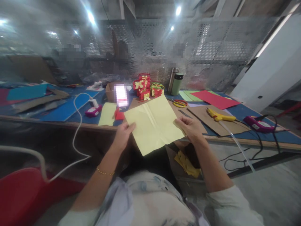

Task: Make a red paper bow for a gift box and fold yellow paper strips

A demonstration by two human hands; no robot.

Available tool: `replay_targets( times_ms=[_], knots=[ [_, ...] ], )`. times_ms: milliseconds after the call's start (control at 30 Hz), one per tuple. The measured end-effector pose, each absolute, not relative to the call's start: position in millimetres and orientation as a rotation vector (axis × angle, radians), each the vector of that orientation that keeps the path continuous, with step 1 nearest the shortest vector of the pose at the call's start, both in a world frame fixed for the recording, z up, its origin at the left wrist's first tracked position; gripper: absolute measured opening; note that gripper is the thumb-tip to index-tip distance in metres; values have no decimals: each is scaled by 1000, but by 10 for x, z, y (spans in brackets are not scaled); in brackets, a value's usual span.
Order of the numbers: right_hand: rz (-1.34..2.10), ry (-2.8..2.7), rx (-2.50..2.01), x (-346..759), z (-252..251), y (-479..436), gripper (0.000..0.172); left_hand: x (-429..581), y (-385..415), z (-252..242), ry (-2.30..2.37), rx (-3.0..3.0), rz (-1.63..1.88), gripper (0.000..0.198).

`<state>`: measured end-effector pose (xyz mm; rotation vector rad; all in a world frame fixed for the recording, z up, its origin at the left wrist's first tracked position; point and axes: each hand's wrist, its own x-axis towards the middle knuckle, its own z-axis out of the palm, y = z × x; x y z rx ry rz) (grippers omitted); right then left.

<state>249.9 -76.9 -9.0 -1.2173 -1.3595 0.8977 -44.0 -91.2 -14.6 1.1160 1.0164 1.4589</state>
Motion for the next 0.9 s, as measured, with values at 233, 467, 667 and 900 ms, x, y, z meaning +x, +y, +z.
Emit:
replay_targets(
  times_ms=[233,467,667,900],
  knots=[
    [1061,-1524,-1140,2405,-138,-881,55,-506,-828,-193,1183,1209,1590,56],
    [1152,-1380,-1047,2359,-6,-918,58,-488,-894,-28,1080,1360,1453,53],
    [1172,-1280,-1101,2309,-153,-955,48,-485,-824,-13,1117,1331,1428,37],
    [1178,-1304,-1069,2374,-320,-959,49,-549,-689,192,1104,1516,1249,30]
  ],
)
